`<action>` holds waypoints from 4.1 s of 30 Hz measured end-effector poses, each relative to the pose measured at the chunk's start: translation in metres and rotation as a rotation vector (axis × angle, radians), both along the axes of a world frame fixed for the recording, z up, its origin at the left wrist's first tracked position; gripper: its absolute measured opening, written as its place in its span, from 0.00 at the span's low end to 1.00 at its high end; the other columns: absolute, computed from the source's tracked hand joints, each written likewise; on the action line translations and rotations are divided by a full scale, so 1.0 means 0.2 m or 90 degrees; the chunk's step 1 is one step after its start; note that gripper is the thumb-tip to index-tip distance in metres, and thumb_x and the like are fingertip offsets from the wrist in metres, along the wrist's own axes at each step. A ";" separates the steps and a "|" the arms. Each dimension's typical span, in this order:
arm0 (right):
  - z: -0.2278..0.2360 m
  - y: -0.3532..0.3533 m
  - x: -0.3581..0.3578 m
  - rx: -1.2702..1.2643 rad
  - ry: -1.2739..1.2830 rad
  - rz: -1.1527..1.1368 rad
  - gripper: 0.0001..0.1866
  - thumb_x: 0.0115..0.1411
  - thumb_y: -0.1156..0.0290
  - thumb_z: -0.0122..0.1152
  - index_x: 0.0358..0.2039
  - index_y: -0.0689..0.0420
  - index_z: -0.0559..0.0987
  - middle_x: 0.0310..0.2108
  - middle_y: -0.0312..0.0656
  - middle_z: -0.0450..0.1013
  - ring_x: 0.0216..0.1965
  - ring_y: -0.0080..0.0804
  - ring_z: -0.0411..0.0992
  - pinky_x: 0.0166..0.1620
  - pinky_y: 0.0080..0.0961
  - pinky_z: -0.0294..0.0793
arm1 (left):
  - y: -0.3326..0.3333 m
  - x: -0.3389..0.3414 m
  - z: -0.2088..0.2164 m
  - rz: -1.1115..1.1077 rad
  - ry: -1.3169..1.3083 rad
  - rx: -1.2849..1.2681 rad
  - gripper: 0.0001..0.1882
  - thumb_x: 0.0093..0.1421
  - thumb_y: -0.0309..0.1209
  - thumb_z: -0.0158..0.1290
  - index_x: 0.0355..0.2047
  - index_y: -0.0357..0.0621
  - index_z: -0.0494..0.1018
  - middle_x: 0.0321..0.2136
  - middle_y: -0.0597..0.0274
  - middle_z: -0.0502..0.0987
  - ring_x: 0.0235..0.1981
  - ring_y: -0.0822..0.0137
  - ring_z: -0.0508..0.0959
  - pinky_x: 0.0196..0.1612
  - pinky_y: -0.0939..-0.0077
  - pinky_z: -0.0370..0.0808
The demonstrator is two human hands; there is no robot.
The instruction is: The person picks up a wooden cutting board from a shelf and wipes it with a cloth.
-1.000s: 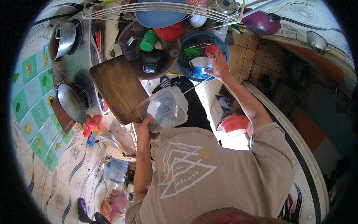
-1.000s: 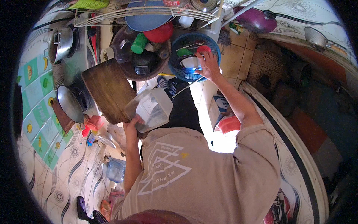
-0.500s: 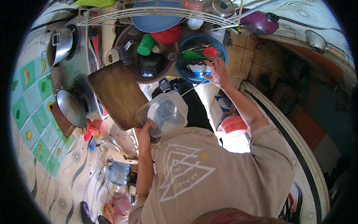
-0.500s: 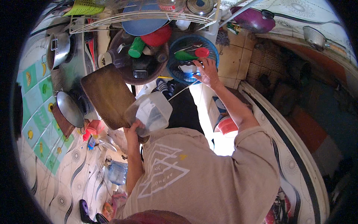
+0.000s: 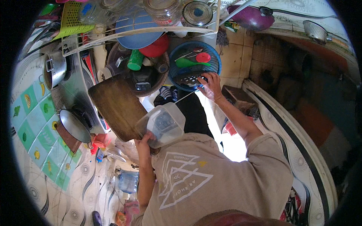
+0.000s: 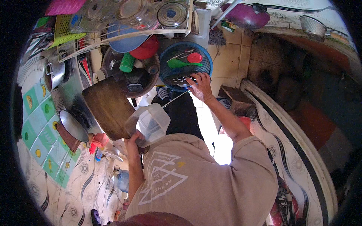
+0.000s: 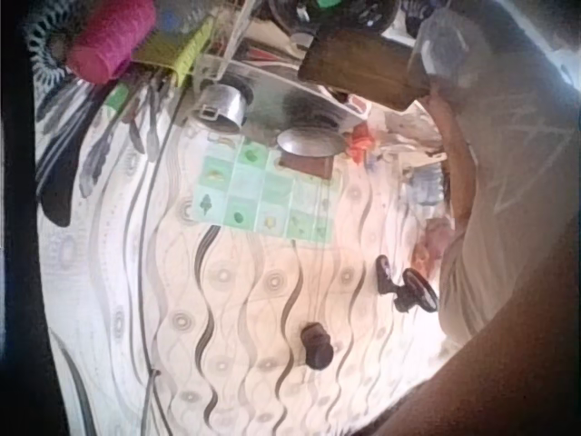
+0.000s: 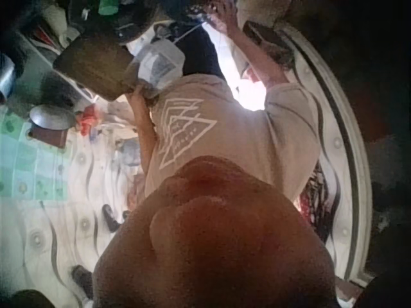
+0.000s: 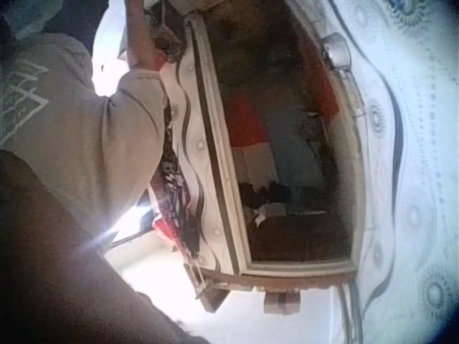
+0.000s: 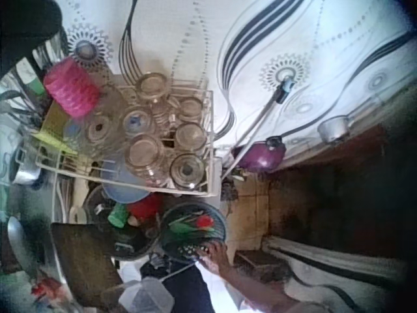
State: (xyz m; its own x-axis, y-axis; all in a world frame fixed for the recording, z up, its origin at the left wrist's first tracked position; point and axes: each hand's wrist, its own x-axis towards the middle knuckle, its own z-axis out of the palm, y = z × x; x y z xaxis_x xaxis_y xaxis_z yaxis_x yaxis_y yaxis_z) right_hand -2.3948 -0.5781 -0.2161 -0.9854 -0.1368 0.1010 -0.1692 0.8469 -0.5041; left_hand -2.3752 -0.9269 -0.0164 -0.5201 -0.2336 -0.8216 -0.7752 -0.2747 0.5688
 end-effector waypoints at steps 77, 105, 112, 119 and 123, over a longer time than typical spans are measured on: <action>0.57 -0.30 -0.10 0.149 0.005 -0.271 0.49 0.40 0.69 0.77 0.63 0.48 0.62 0.59 0.45 0.61 0.60 0.49 0.58 0.60 0.47 0.60 | -0.47 0.21 0.12 -0.036 0.229 0.061 0.12 0.55 0.23 0.57 0.37 0.37 0.66 0.24 0.62 0.71 0.20 0.71 0.72 0.22 0.72 0.74; 0.38 -0.33 -0.16 -0.145 -0.224 -0.184 0.44 0.47 0.52 0.75 0.60 0.58 0.68 0.58 0.50 0.68 0.58 0.47 0.67 0.57 0.43 0.69 | -0.52 -0.16 0.34 -0.185 0.237 0.145 0.13 0.54 0.21 0.55 0.40 0.39 0.66 0.25 0.62 0.70 0.23 0.69 0.71 0.27 0.70 0.73; 1.14 -0.89 -0.13 -0.525 -0.541 0.195 0.39 0.53 0.61 0.73 0.62 0.57 0.67 0.58 0.43 0.69 0.58 0.36 0.68 0.60 0.38 0.68 | -0.47 -0.24 0.52 -0.540 0.354 0.015 0.20 0.56 0.27 0.54 0.49 0.34 0.69 0.32 0.54 0.78 0.33 0.63 0.77 0.41 0.69 0.73; 1.40 -1.21 -0.07 -0.905 -0.328 -0.061 0.45 0.54 0.49 0.69 0.64 0.60 0.59 0.60 0.47 0.65 0.63 0.38 0.62 0.66 0.38 0.59 | -0.14 -0.42 0.54 -0.689 0.705 -0.119 0.45 0.48 0.26 0.55 0.67 0.39 0.51 0.52 0.34 0.71 0.53 0.39 0.73 0.56 0.56 0.69; 1.39 -1.21 -0.05 -1.011 -0.271 -0.256 0.24 0.70 0.55 0.47 0.58 0.59 0.67 0.55 0.45 0.69 0.58 0.35 0.67 0.63 0.32 0.62 | -0.07 -0.47 0.53 -0.813 0.654 -0.027 0.46 0.49 0.28 0.55 0.68 0.36 0.48 0.56 0.34 0.68 0.55 0.42 0.72 0.59 0.57 0.67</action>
